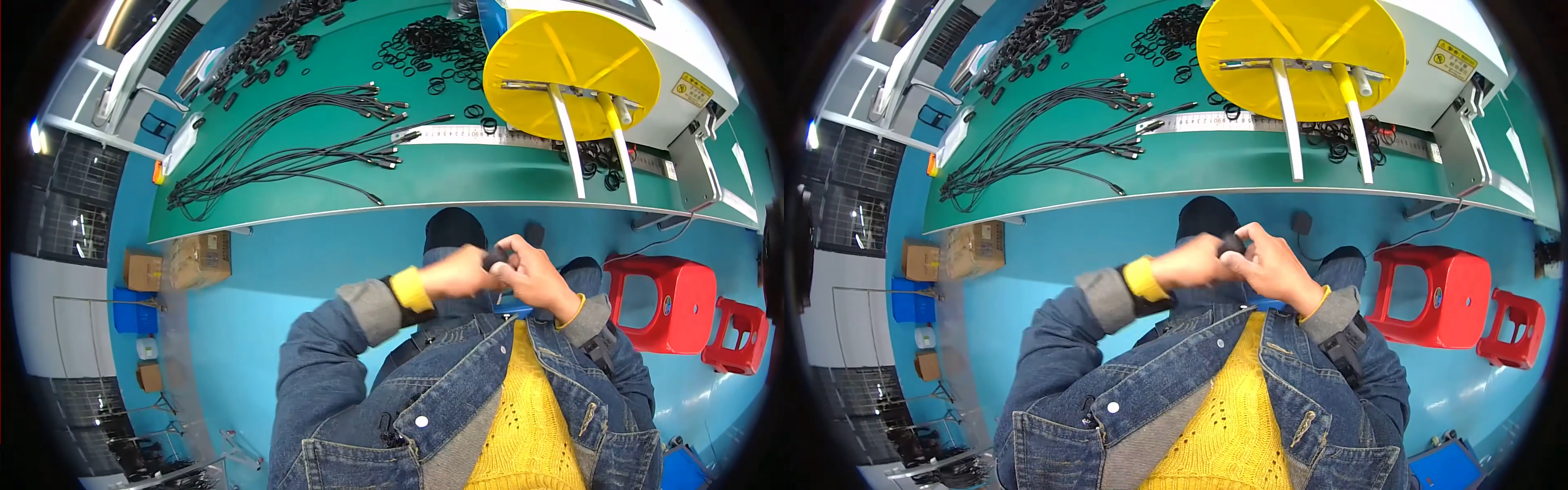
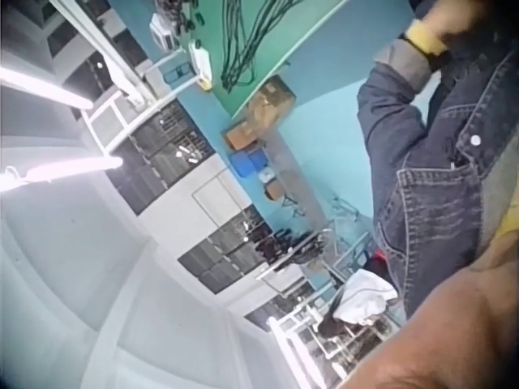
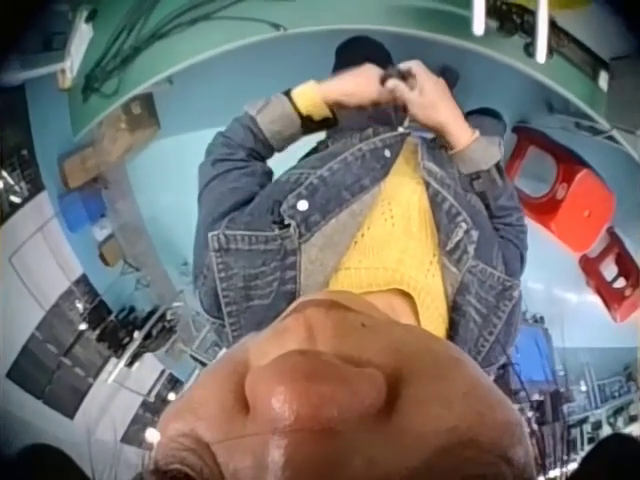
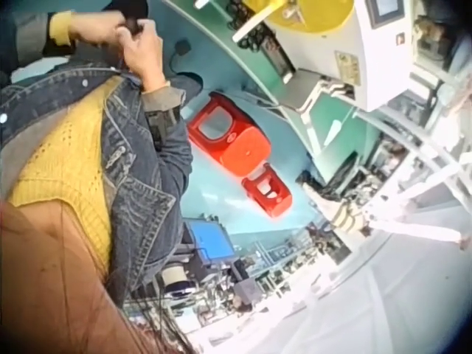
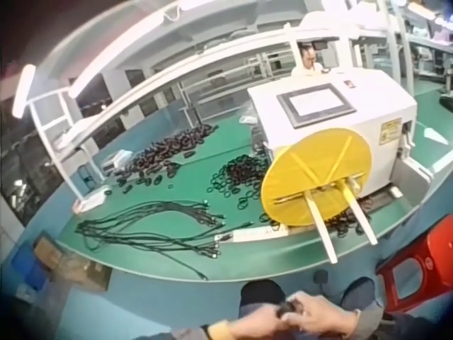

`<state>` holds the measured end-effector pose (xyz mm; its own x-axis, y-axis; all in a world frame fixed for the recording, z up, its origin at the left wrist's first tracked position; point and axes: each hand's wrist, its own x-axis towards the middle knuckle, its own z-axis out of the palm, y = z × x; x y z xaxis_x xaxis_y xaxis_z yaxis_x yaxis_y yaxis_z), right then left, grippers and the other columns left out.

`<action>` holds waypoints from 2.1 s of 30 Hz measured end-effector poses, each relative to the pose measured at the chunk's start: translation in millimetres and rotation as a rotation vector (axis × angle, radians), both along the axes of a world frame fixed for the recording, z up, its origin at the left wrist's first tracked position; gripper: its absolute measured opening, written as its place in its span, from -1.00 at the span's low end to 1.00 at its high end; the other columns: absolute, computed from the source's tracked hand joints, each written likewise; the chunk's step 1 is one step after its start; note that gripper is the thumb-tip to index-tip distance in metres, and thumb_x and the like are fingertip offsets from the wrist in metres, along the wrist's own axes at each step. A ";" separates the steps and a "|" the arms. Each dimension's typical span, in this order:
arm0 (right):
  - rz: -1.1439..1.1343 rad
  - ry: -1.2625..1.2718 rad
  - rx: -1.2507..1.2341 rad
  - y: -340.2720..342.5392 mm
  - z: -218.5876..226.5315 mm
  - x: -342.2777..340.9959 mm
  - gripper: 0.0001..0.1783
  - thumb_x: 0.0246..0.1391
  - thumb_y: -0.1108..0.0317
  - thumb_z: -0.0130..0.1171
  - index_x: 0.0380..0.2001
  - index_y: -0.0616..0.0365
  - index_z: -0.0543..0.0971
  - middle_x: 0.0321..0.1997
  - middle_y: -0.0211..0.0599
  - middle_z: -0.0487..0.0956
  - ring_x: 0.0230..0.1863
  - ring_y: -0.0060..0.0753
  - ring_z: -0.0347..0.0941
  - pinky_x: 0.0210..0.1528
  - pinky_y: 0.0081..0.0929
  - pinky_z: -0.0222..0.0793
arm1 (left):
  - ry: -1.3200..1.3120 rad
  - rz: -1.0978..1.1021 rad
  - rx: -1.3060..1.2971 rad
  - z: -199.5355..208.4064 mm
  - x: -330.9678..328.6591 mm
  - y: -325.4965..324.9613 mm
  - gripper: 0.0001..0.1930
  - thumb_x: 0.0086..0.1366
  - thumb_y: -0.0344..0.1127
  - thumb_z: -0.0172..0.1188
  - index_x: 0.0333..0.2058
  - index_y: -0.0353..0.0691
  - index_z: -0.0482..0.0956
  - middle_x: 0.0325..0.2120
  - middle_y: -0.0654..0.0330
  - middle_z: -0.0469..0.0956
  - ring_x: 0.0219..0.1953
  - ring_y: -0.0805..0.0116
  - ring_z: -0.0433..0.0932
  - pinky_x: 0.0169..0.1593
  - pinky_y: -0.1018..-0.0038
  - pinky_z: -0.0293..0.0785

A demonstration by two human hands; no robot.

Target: The person picks up a cable, winds it around the spindles of a machine, and removes the coil. They then secure the coiled cable with a tie and repeat the process.

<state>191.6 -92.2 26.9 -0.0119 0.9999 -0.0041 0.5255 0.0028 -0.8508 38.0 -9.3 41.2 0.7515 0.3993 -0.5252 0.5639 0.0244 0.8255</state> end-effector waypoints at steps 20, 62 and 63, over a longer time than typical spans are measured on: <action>0.072 0.181 -0.203 -18.3 -9.9 11.5 -0.81 -0.02 0.36 0.14 -0.42 0.28 0.48 -0.67 -0.38 0.43 -0.63 -0.63 0.30 -0.55 -0.57 0.22 | 0.170 0.152 1.047 19.0 -42.3 199.0 -0.71 -0.04 -0.29 0.29 -0.27 -0.15 0.57 -0.08 0.01 0.41 0.01 0.09 0.37 0.08 0.35 0.27; -0.190 -0.663 1.009 -37.2 73.3 36.4 -0.55 -0.24 0.52 0.25 -0.17 0.36 0.46 -0.28 -0.14 0.49 -0.36 -0.18 0.43 -0.34 -0.39 0.40 | -0.386 -0.151 -0.241 109.7 32.9 -5.4 -0.71 0.18 -0.37 0.05 -0.12 -0.36 0.39 -0.56 0.17 0.52 -0.63 0.51 0.43 -0.57 0.60 0.35; -0.215 -0.650 1.072 -38.4 75.2 39.3 -0.55 -0.28 0.52 0.25 -0.19 0.36 0.47 -0.28 -0.14 0.49 -0.37 -0.20 0.43 -0.34 -0.38 0.40 | -0.360 -0.141 -0.273 113.9 35.7 -7.4 -0.68 0.20 -0.36 0.04 -0.09 -0.38 0.35 -0.56 0.18 0.52 -0.64 0.56 0.41 -0.59 0.63 0.32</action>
<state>230.9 -130.6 102.2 -0.1496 0.4875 0.8602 0.9188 0.3899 -0.0612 73.8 -16.6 155.0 0.9419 0.1635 -0.2933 0.2569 0.2116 0.9430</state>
